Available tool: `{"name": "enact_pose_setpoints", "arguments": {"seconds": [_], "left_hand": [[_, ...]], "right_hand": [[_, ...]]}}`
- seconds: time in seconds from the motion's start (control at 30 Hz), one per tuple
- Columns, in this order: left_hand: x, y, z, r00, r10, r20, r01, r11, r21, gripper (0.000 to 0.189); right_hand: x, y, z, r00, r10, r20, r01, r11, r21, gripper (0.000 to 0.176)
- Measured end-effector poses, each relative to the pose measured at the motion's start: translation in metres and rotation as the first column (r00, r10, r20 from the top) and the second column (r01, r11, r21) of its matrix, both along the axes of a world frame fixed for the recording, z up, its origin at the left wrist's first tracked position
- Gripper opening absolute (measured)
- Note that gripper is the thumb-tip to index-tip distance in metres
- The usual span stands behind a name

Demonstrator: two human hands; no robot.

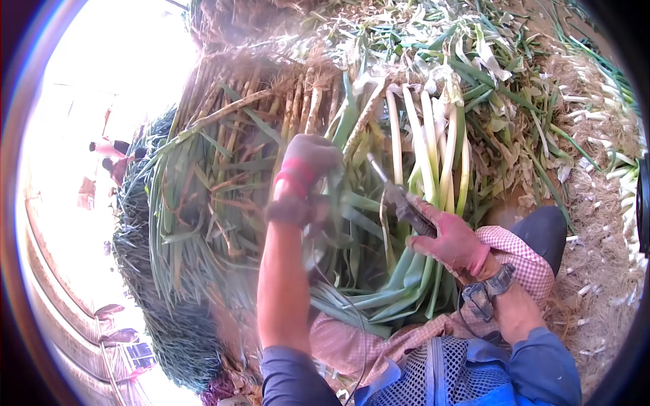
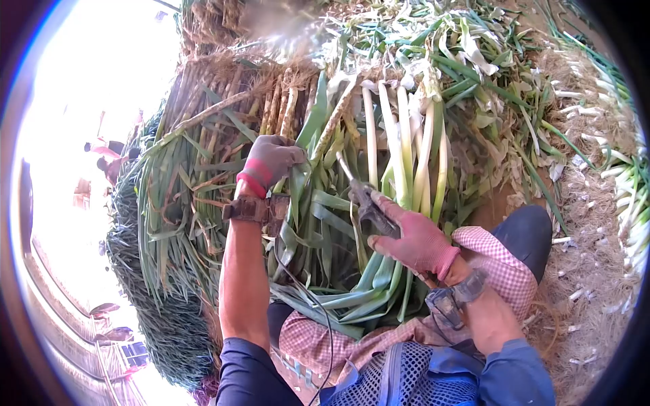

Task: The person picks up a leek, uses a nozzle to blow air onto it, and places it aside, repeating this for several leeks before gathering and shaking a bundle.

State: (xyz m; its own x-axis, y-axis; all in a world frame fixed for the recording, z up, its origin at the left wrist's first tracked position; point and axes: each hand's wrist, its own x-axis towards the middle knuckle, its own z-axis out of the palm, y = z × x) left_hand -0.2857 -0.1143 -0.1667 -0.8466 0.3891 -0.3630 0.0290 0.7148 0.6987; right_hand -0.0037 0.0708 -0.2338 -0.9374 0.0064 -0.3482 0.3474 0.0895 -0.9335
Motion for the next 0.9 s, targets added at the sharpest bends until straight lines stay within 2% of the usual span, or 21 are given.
{"name": "enact_pose_setpoints", "arguments": {"seconds": [0.07,0.1,0.13,0.2,0.23,0.27,0.3,0.33,0.37,0.4,0.43,0.47,0.5,0.53,0.57,0.6,0.63,0.67,0.73,0.87,0.9], "left_hand": [[-0.002,0.003,-0.005,0.997,-0.055,-0.061,0.051,0.997,-0.058,0.018],[-0.001,0.005,-0.006,0.999,0.006,-0.046,-0.008,0.999,-0.051,0.02],[-0.001,0.006,-0.007,0.998,0.065,-0.029,-0.066,0.997,-0.046,0.022],[-0.007,0.001,-0.007,0.994,0.113,0.011,-0.113,0.993,0.028,0.024],[-0.018,-0.006,-0.003,0.861,-0.297,-0.412,0.279,0.954,-0.106,0.025],[-0.027,-0.009,-0.001,0.417,-0.621,-0.664,0.528,0.76,-0.379,0.03],[-0.035,-0.006,-0.003,0.727,-0.315,-0.61,0.396,0.918,-0.003,0.026],[-0.048,-0.007,-0.014,0.919,0.011,-0.393,0.132,0.933,0.334,0.022],[-0.06,-0.017,-0.023,0.82,-0.059,-0.569,0.283,0.906,0.314,0.052],[-0.048,-0.01,-0.009,0.819,-0.061,-0.57,0.284,0.907,0.312,0.052],[-0.022,0.001,0.014,0.958,0.2,-0.204,-0.067,0.851,0.521,0.049],[-0.005,0.004,0.028,0.893,0.394,0.218,-0.445,0.694,0.566,0.046],[-0.008,-0.011,0.004,0.895,0.418,0.159,-0.434,0.726,0.533,0.042],[-0.063,-0.076,-0.088,0.954,0.091,0.285,-0.28,0.609,0.742,0.037],[-0.052,-0.095,-0.113,0.936,0.025,-0.35,0.139,0.89,0.435,0.034],[-0.021,-0.086,-0.103,0.965,0.205,-0.166,-0.162,0.957,0.239,0.029],[-0.005,-0.093,-0.115,0.945,0.214,-0.247,-0.193,0.975,0.107,0.025],[0.011,-0.096,-0.114,0.955,0.214,-0.208,-0.231,0.971,-0.065,0.027],[0.038,-0.09,-0.106,0.919,0.188,-0.346,-0.258,0.951,-0.17,0.032],[0.042,-0.074,-0.082,0.933,-0.002,-0.36,-0.153,0.902,-0.403,0.046],[0.037,-0.07,-0.08,0.946,-0.03,-0.322,-0.128,0.879,-0.459,0.054]], "right_hand": [[-0.001,-0.004,-0.02,0.995,-0.028,-0.093,0.032,0.999,0.039,0.087],[-0.003,-0.005,-0.017,0.981,-0.049,-0.186,0.064,0.995,0.077,0.089],[-0.004,-0.004,-0.013,0.981,-0.055,-0.185,0.07,0.995,0.076,0.089],[-0.009,-0.007,0.004,0.991,0.131,-0.012,-0.129,0.986,0.103,0.089],[-0.012,-0.011,0.008,0.993,0.117,0.022,-0.119,0.973,0.199,0.089],[-0.017,-0.014,0.012,0.992,0.121,0.024,-0.124,0.973,0.196,0.089],[-0.022,-0.017,0.015,0.987,0.142,0.069,-0.155,0.962,0.225,0.088],[-0.026,-0.018,0.017,0.981,0.161,0.113,-0.185,0.95,0.252,0.088],[-0.024,-0.024,0.001,0.974,0.227,0.007,-0.223,0.952,0.21,0.091],[-0.029,-0.029,-0.005,0.974,0.227,0.006,-0.223,0.952,0.208,0.091],[-0.033,-0.035,-0.009,0.983,0.183,-0.028,-0.171,0.956,0.24,0.09],[-0.037,-0.039,-0.009,0.988,0.14,-0.065,-0.117,0.956,0.27,0.089],[-0.044,-0.041,-0.008,0.99,0.137,-0.028,-0.124,0.952,0.281,0.088],[-0.047,-0.044,-0.012,0.99,0.136,-0.031,-0.122,0.952,0.28,0.088],[-0.048,-0.048,-0.018,0.98,0.181,-0.081,-0.151,0.947,0.284,0.088],[-0.049,-0.052,-0.021,0.966,0.226,-0.13,-0.181,0.94,0.291,0.088],[-0.058,-0.042,0.015,0.958,0.277,0.069,-0.285,0.914,0.288,0.087],[-0.064,-0.043,0.009,0.957,0.281,0.071,-0.289,0.912,0.29,0.087],[-0.075,-0.049,-0.007,0.993,0.117,-0.001,-0.113,0.96,0.258,0.087],[-0.082,-0.047,-0.007,0.985,0.168,-0.038,-0.149,0.942,0.301,0.086],[-0.08,-0.046,0.006,0.979,0.201,0.027,-0.2,0.937,0.287,0.088]]}}
